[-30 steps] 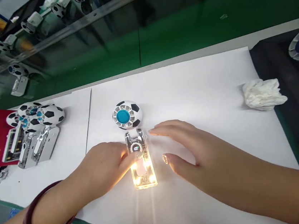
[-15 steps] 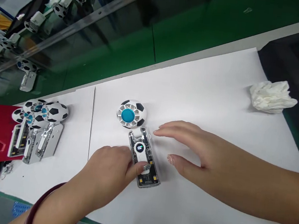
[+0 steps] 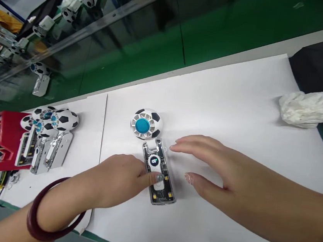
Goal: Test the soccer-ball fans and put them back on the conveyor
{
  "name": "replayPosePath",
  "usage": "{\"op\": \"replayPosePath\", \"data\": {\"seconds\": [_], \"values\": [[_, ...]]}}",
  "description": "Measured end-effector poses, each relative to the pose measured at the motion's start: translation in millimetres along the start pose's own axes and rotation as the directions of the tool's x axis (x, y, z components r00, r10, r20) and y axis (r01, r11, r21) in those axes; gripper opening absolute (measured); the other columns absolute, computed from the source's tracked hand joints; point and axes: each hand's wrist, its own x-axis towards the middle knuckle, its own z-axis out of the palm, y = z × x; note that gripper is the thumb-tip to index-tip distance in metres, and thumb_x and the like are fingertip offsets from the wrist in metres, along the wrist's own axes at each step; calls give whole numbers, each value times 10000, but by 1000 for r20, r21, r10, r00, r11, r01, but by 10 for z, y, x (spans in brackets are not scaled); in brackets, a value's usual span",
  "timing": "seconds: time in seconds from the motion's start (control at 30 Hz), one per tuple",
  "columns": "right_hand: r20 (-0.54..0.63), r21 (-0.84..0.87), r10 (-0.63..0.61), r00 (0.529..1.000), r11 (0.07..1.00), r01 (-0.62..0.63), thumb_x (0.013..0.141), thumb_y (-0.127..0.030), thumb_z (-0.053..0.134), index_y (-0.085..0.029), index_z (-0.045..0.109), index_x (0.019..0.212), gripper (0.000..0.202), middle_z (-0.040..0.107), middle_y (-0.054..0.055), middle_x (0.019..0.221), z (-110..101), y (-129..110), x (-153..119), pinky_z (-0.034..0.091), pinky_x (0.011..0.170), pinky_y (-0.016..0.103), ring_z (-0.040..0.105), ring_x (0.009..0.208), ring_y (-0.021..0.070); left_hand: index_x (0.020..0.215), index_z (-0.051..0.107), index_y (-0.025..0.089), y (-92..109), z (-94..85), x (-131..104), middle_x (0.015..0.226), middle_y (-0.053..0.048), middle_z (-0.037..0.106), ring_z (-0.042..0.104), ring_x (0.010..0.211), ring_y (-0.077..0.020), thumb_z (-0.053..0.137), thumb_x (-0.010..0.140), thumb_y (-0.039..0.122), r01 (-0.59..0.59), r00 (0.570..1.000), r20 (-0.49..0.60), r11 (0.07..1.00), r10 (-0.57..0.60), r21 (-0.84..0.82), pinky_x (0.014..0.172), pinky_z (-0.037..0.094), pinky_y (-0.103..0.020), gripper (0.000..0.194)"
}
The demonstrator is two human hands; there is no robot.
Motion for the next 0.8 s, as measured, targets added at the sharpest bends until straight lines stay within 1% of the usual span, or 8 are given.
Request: {"op": "replayPosePath", "data": {"seconds": [0.13, 0.27, 0.33, 0.47, 0.57, 0.7, 0.8], "values": [[0, 5, -13, 1000, 1000, 13, 796, -269, 483, -313, 554, 1175, 388, 500, 7, 1276, 6, 8, 2, 386, 1004, 465, 463, 1191, 247, 587, 536, 206, -1, -2, -2, 592, -11, 579, 519, 552, -173, 232, 847, 618, -11, 1000, -8, 1000, 11, -28, 499, 305, -270, 573], [-7, -3, -4, 1000, 1000, 4, 796, -282, 484, -309, 556, 1175, 387, 504, 11, 1273, 14, 14, 2, 387, 1000, 474, 465, 1189, 257, 615, 558, 210, 18, -31, -13, 619, -12, 594, 525, 558, -174, 249, 847, 607, 21, 999, 30, 999, -20, -26, 494, 299, -267, 554], [-9, -5, 3, 1000, 1000, -3, 796, -288, 485, -307, 557, 1175, 386, 501, 12, 1278, 15, 13, 1, 387, 1000, 476, 464, 1190, 259, 627, 560, 214, 27, -46, -16, 629, -10, 603, 532, 564, -176, 242, 847, 611, 14, 999, 39, 1000, -13, -21, 498, 299, -267, 555], [0, -8, 16, 1000, 1000, -17, 798, -299, 479, -321, 556, 1170, 381, 498, -1, 1281, 11, 0, 0, 397, 993, 478, 461, 1194, 255, 606, 547, 211, 37, -59, -23, 619, -19, 599, 538, 577, -186, 204, 855, 609, 2, 999, 45, 1000, -2, -1, 528, 316, -276, 581], [-6, -9, 17, 1000, 1000, -17, 799, -308, 479, -311, 561, 1166, 376, 502, 8, 1276, 12, -4, 1, 404, 987, 477, 461, 1194, 260, 575, 543, 204, 33, -65, -19, 586, -25, 591, 537, 555, -185, 201, 847, 621, 6, 997, 72, 1000, -4, -25, 537, 340, -277, 604], [-12, 4, 3, 1000, 1000, -2, 796, -296, 485, -303, 568, 1165, 378, 505, 16, 1274, 19, 9, 3, 391, 999, 480, 470, 1182, 262, 559, 579, 201, 2, -68, 11, 609, -26, 621, 567, 581, -179, 250, 834, 626, -13, 994, 104, 994, 24, -106, 561, 374, -268, 604], [-9, 11, -2, 1000, 1000, 2, 795, -289, 484, -306, 565, 1168, 382, 505, 14, 1275, 19, 16, 5, 409, 984, 468, 474, 1179, 261, 542, 592, 201, -21, -65, 34, 617, -22, 641, 581, 585, -176, 330, 826, 597, 4, 994, 109, 994, 8, -110, 559, 380, -260, 554]]}}
